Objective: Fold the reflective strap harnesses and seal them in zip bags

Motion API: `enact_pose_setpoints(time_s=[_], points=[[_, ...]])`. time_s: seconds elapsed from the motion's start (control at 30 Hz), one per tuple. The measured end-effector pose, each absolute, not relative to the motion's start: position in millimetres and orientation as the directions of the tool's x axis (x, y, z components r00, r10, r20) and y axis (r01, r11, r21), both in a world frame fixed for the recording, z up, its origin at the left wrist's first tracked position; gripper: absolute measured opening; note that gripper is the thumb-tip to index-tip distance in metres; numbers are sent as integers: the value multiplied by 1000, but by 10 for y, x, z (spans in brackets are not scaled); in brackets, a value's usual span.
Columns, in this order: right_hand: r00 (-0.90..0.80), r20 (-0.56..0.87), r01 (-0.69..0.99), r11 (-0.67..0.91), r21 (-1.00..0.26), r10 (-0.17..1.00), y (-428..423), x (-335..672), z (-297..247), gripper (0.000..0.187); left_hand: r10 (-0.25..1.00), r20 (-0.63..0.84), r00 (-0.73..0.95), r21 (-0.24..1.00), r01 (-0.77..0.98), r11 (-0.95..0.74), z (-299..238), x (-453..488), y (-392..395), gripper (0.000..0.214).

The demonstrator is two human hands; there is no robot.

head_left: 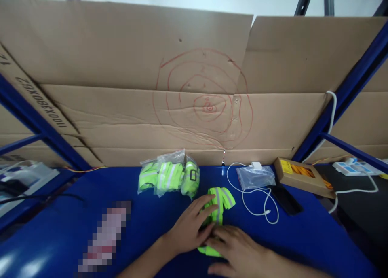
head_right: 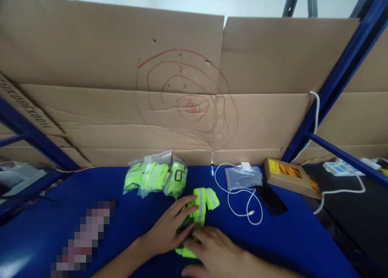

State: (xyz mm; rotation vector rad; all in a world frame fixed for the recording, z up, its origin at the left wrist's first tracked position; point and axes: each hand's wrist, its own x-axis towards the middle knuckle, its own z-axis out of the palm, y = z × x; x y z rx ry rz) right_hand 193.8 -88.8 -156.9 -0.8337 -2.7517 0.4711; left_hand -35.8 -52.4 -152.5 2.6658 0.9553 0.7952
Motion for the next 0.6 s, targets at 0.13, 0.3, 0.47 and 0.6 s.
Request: enact_pose_setpoints(time_s=[0.13, 0.3, 0.47, 0.6], points=[[-875, 241, 264, 831, -489, 419, -1000, 1997, -1525, 45, 732, 207, 649, 584, 518, -625, -1524, -308, -348, 78], [-652, 554, 392, 856, -338, 517, -747, 2088, -1473, 38, 821, 113, 560, 852, 370, -369, -1482, -297, -209, 60], [-508, 404, 574, 649, -500, 761, -410, 2162, -1565, 55, 872, -18, 490, 963, 242, -116, -1492, -179, -117, 47], [-281, 308, 445, 408, -797, 909, -342, 2194, -1610, 41, 884, -155, 440, 985, 141, 103, -1591, -64, -111, 50]])
